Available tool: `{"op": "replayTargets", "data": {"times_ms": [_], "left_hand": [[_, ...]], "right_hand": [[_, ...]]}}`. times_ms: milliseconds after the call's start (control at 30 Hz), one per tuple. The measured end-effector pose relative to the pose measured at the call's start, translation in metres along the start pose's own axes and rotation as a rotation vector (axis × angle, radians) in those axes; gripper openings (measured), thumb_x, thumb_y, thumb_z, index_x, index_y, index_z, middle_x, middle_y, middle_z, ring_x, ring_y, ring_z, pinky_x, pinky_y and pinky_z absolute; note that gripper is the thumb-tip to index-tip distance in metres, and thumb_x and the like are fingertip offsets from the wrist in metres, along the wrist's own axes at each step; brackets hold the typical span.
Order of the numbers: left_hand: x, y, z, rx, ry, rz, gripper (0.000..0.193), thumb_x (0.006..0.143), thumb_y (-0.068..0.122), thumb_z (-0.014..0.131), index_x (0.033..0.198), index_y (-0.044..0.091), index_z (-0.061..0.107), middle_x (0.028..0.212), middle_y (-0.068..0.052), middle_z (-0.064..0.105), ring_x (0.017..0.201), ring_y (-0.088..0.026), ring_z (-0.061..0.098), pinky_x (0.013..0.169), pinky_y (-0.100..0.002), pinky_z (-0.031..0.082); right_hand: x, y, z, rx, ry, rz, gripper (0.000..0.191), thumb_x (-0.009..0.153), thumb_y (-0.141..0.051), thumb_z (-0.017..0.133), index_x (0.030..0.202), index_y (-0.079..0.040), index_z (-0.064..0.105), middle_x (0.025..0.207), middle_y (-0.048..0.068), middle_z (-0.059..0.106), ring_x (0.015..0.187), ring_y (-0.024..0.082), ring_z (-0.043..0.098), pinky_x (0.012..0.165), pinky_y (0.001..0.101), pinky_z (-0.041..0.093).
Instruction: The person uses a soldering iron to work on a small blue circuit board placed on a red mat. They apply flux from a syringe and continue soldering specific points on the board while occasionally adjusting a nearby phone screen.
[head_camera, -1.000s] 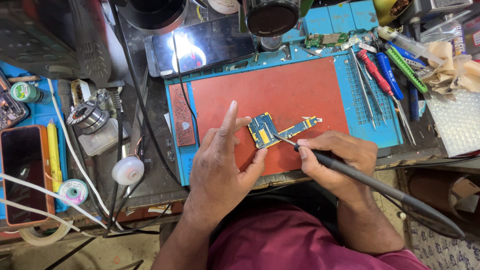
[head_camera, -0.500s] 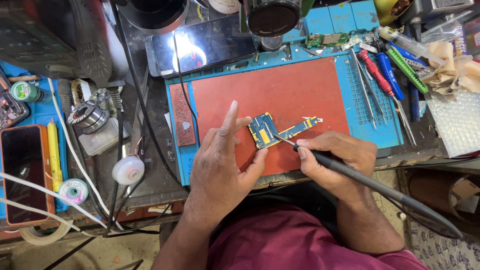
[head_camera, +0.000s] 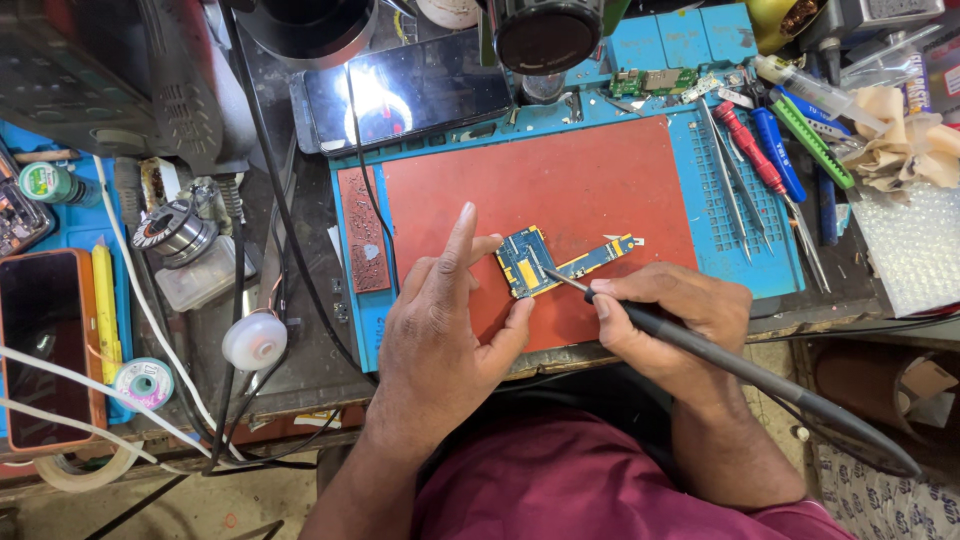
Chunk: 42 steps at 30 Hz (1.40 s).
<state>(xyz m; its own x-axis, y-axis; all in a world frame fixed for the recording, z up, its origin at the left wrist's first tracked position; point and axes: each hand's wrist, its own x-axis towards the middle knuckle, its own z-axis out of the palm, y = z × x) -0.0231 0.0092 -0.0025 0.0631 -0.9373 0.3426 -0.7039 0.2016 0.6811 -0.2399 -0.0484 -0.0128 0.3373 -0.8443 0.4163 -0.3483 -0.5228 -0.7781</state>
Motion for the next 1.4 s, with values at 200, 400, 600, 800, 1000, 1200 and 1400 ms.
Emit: {"op": "replayTargets", "data": {"times_ms": [200,400,600,800,1000,1200,1400], "left_hand": [[0.0003,0.0004,0.0014,0.001,0.004,-0.004,0.091,0.085,0.017,0.083,0.157,-0.001,0.03,0.13,-0.005,0.068,0.092,-0.019,0.063,0.085,-0.035,0.055],[0.0007,0.0002,0.0014,0.006,0.004,0.0,0.091,0.085,0.016,0.083,0.156,-0.001,0.031,0.13,-0.005,0.069,0.09,-0.02,0.062,0.085,-0.036,0.055],[-0.0005,0.0007,0.0001,0.001,0.003,-0.005,0.091,0.084,0.017,0.084,0.156,-0.001,0.031,0.129,-0.005,0.069,0.09,-0.02,0.062,0.085,-0.036,0.055],[0.0001,0.0007,0.0005,-0.014,0.012,0.002,0.091,0.085,0.016,0.083,0.157,-0.001,0.031,0.131,-0.006,0.068,0.092,-0.02,0.063,0.086,-0.035,0.055],[0.0007,0.0012,0.0019,-0.01,0.007,-0.012,0.092,0.084,0.016,0.083,0.157,-0.001,0.031,0.13,-0.005,0.069,0.091,-0.02,0.063,0.086,-0.035,0.056],[0.0008,0.0005,0.0008,-0.004,-0.006,-0.014,0.092,0.084,0.017,0.083,0.157,-0.001,0.03,0.13,-0.005,0.069,0.091,-0.019,0.063,0.084,-0.036,0.055],[0.0005,0.0008,0.0003,-0.007,-0.007,-0.017,0.092,0.084,0.017,0.083,0.157,-0.001,0.03,0.13,-0.005,0.069,0.091,-0.02,0.063,0.084,-0.036,0.055]], "right_hand": [[-0.0007,-0.0017,0.0,0.017,-0.006,0.028,0.012,0.085,-0.005,0.079,0.097,-0.001,0.075,0.076,0.007,0.072,0.061,0.01,0.066,0.054,0.0227,0.046],[0.0001,-0.0023,0.0008,-0.01,-0.005,0.017,0.011,0.085,-0.004,0.079,0.095,-0.002,0.075,0.077,0.008,0.072,0.063,0.011,0.067,0.056,0.0234,0.047],[-0.0008,-0.0022,0.0018,-0.01,-0.001,0.019,0.012,0.084,-0.005,0.079,0.095,-0.002,0.075,0.078,0.008,0.073,0.063,0.011,0.067,0.056,0.0231,0.048],[-0.0019,-0.0018,0.0027,0.038,-0.001,0.058,0.013,0.085,-0.004,0.079,0.097,-0.001,0.076,0.077,0.008,0.073,0.061,0.011,0.066,0.054,0.0227,0.047],[0.0,-0.0003,0.0018,0.025,0.0,0.006,0.014,0.087,-0.005,0.079,0.1,-0.002,0.075,0.083,0.008,0.074,0.069,0.011,0.07,0.059,0.0228,0.051],[-0.0006,-0.0016,0.0017,0.017,0.003,0.046,0.014,0.085,-0.005,0.08,0.098,-0.002,0.076,0.078,0.008,0.073,0.063,0.011,0.067,0.055,0.0232,0.048],[0.0,-0.0017,0.0027,0.008,0.004,0.018,0.014,0.086,-0.005,0.079,0.099,-0.002,0.076,0.081,0.009,0.074,0.067,0.011,0.07,0.058,0.023,0.05]]}}
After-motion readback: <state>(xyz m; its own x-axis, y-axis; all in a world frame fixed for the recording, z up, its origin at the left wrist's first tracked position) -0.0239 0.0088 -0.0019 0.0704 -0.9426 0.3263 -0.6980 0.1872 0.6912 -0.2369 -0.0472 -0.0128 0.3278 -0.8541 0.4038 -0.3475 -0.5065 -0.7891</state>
